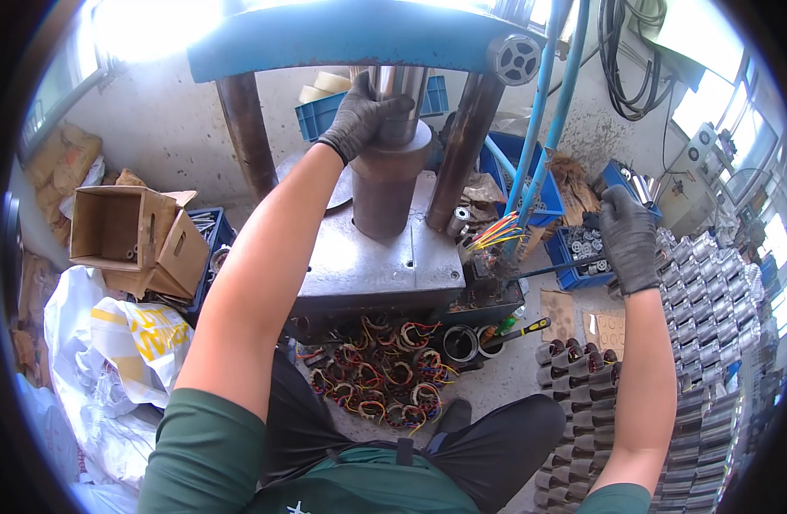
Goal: Operating a press machine and adjusting wiring on motor stators in an industrial setting.
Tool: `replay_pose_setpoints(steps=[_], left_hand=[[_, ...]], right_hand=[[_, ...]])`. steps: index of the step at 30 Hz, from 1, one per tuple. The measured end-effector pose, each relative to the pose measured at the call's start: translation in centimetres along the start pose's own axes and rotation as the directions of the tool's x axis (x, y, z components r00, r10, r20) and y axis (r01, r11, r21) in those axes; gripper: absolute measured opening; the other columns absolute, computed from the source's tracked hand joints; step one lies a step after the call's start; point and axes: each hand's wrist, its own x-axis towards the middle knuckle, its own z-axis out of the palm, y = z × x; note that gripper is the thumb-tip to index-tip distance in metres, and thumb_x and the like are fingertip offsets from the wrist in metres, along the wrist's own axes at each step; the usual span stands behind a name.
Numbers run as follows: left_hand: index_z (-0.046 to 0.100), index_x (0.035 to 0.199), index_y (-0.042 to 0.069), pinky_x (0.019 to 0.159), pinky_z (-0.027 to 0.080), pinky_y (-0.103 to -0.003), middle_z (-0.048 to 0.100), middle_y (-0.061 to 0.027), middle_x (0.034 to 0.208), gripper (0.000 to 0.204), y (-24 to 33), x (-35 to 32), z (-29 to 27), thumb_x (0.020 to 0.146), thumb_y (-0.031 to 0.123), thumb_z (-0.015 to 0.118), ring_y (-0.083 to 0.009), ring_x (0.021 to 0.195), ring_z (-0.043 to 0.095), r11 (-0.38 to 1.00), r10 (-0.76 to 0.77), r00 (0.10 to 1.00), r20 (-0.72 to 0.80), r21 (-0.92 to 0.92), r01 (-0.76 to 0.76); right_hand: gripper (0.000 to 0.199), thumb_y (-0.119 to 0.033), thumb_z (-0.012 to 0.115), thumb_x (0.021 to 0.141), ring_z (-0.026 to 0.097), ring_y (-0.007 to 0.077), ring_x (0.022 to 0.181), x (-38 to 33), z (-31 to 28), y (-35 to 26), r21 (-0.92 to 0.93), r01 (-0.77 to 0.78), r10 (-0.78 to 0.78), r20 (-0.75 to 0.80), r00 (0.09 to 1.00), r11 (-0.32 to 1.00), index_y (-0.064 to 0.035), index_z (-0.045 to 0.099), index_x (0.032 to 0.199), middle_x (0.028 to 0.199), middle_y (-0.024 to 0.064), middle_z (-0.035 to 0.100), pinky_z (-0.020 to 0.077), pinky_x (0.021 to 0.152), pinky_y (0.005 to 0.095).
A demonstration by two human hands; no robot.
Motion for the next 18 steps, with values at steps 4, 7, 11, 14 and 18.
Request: replay_pose_setpoints(steps=[4,7,11,14,18], left_hand=[[0.048,0.139,0.001,0.103,0.053,-0.036,0.069,-0.0157,0.124,0.095,1.1,-1.6,-0.1,0.065,0.031,0.100,-0.0250,0.117,0.065,0.999,-0.051,0.998,-0.036,0.011,0.051],[0.045,0.139,0.000,0.101,0.054,-0.036,0.067,-0.0148,0.124,0.093,2.7,-5.5,-0.4,0.067,0.025,0.098,-0.0231,0.115,0.065,0.999,-0.016,0.998,-0.068,-0.050,0.012],[0.043,0.142,0.000,0.095,0.058,-0.038,0.063,-0.0122,0.124,0.083,7.7,-13.5,0.3,0.076,0.016,0.090,-0.0213,0.111,0.066,0.978,0.130,0.983,-0.129,-0.148,-0.148],[0.045,0.145,0.002,0.097,0.057,-0.039,0.063,-0.0114,0.124,0.082,7.5,-18.9,-0.4,0.081,0.035,0.086,-0.0218,0.113,0.067,0.708,-0.154,0.986,-0.058,-0.703,0.069],[0.045,0.149,0.008,0.110,0.052,-0.045,0.061,-0.0100,0.131,0.083,1.7,-25.0,-1.9,0.087,0.051,0.081,-0.0261,0.125,0.062,0.548,-0.333,0.942,-0.043,-0.822,0.156]], right_hand=[[0.029,-0.030,0.068,0.101,0.073,0.0386,0.081,0.6,0.0,-1.5,0.030,-0.050,0.048,0.064,0.997,0.998,-0.0044,0.067,0.114,0.084,0.0212,0.073,0.0553,0.073,0.0446],[0.036,-0.035,0.069,0.101,0.075,0.0358,0.082,0.2,-1.3,-4.3,0.192,-0.079,0.061,0.097,0.993,0.978,-0.0059,0.066,0.121,0.086,0.0191,0.075,0.0564,0.076,0.0450],[0.043,-0.033,0.069,0.100,0.076,0.0299,0.087,-2.5,-2.1,-2.1,0.052,0.001,-0.004,0.058,0.998,0.999,-0.0078,0.063,0.135,0.100,0.0207,0.075,0.0578,0.077,0.0395],[0.048,-0.024,0.073,0.096,0.073,0.0329,0.084,-6.1,-3.0,-3.4,0.088,0.025,-0.035,0.119,0.992,0.996,-0.0024,0.061,0.137,0.095,0.0203,0.073,0.0572,0.075,0.0426],[0.055,-0.017,0.079,0.084,0.069,0.0387,0.091,-12.2,-5.3,-6.2,-0.032,0.298,-0.277,0.289,0.916,0.954,-0.0003,0.061,0.134,0.102,0.0209,0.071,0.0556,0.081,0.0483]])
